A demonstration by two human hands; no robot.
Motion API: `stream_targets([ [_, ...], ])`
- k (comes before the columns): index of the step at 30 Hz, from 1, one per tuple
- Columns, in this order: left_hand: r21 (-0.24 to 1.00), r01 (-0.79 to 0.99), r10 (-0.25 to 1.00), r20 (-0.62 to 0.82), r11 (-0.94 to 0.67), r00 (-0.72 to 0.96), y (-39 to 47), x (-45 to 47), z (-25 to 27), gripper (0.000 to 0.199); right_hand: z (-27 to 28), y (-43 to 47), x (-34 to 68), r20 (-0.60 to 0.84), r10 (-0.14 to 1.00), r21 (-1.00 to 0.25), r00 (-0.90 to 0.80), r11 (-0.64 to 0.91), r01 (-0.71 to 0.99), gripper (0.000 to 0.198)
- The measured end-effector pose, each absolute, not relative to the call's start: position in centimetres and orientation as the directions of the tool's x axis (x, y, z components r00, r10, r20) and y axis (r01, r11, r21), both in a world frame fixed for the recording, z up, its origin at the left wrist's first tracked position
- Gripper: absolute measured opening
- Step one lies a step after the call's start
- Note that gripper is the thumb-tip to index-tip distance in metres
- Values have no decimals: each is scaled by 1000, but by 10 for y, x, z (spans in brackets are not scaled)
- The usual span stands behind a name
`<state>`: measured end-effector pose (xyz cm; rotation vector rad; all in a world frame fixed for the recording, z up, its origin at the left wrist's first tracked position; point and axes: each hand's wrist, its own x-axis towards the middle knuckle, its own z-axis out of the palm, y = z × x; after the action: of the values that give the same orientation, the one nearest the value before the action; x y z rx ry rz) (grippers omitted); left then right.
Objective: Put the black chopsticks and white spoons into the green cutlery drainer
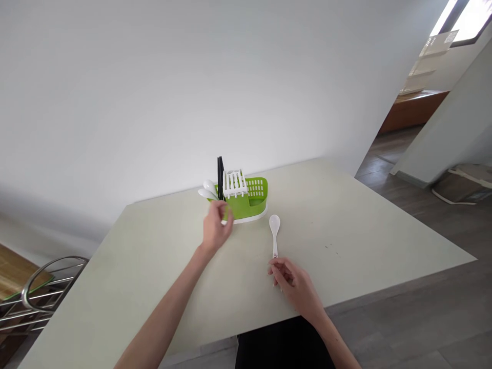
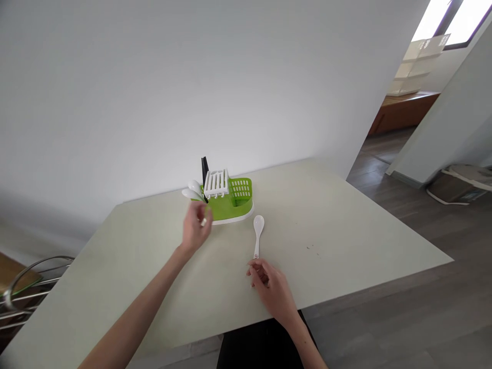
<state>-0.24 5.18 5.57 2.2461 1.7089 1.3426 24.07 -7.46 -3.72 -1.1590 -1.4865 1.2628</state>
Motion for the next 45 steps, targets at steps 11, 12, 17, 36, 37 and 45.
stream_targets([
  [11, 263, 955, 981, -94, -140, 169, 62, 109, 19, 79, -39, -72, 240, 45, 977, -992, -209, 68, 105, 35],
  [12, 237, 960, 978, -108, -152, 181, 66, 112, 19, 74, -38, -72, 241, 45, 977, -992, -211, 68, 106, 34],
  [17, 217, 954, 959, -150, -205, 240, 73, 101, 21, 31, -35, -73, 241, 40, 973, -990, -226, 70, 125, 35],
  [36, 980, 80, 983, 182, -182, 0, 9, -10, 106, 24, -32, -76, 242, 48, 975, -984, -218, 83, 155, 40],
  [37, 980, 33, 978, 200, -198, -64, 12, -15, 113, 23, -31, -76, 242, 49, 975, -984, -215, 83, 157, 40],
  [45, 951, -95, 926, 261, -296, -272, 54, -37, 142, 20, -33, -76, 242, 45, 970, -984, -239, 84, 156, 40],
])
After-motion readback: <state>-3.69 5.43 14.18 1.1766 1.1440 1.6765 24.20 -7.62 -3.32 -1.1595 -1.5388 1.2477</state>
